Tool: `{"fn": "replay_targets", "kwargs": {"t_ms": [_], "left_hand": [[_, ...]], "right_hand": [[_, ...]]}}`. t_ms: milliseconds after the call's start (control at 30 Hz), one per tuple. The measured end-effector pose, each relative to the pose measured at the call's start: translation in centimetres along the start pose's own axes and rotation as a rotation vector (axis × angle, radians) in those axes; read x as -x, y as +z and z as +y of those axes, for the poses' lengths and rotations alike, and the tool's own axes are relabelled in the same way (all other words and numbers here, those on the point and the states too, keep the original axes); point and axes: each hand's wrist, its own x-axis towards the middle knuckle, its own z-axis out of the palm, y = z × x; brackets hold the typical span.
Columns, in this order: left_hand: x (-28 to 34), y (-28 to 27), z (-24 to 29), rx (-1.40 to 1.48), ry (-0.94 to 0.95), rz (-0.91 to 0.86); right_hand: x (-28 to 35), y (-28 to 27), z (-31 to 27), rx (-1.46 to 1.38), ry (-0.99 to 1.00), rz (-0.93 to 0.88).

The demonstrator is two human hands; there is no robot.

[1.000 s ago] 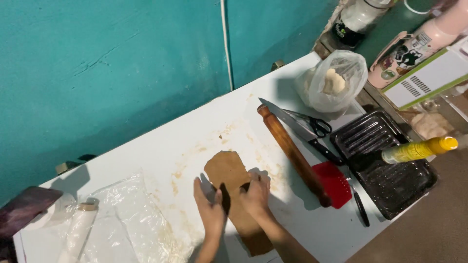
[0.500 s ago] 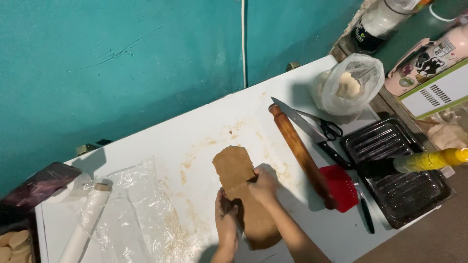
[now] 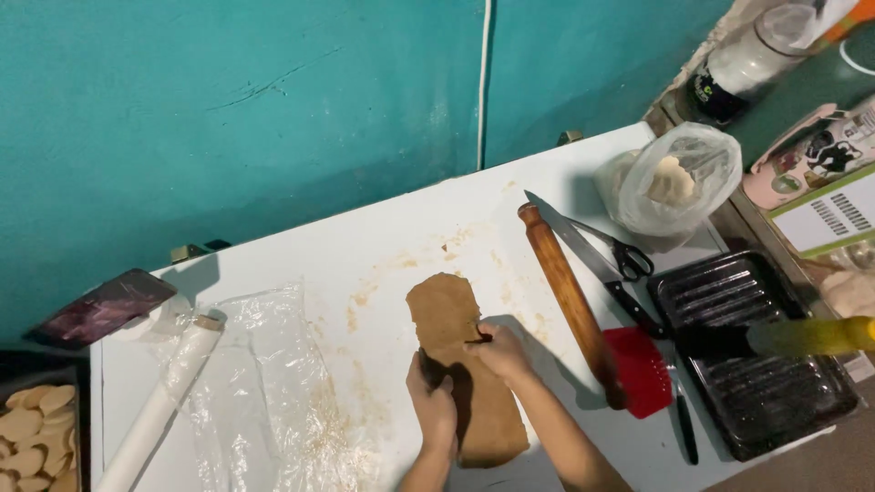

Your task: Rolling out a piece of dough using a wooden rolling pin on a white surface covered in plastic wrap.

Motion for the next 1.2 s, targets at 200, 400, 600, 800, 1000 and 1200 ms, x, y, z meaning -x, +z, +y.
{"fn": "replay_targets", "kwargs": {"t_ms": [200, 400, 600, 800, 1000, 1200], "left_hand": [[-0.8, 0.7, 0.2, -0.11, -0.012, 0.156], [-2.2, 1.8, 0.1, -0.231, -0.087, 0.271], [-1.5, 3.4, -2.6, -0.666, 0.218, 0.406], [-1.0, 2.8, -0.6, -0.588, 0.184, 0.404], [-1.6, 3.1, -0.2, -0.517, 0.066, 0.442], [-2.3, 2.8, 1.5, -0.602, 0.211, 0.379]], "right_hand": [[1.6, -2.1, -6.8, 0.434, -0.201, 0.149], [-2.9, -1.5, -10.7, 0.604, -0.618, -0.01], [-6.1, -0.8, -12.6, 0.712, -0.702, -0.194], [-9.1, -2.4, -12.4, 0.405, -0.627, -0.523], [-9.3, -5.0, -13.6, 0.201, -0.552, -0.859], [-9.7, -6.2, -12.5, 0.029, -0.446, -1.067]]}}
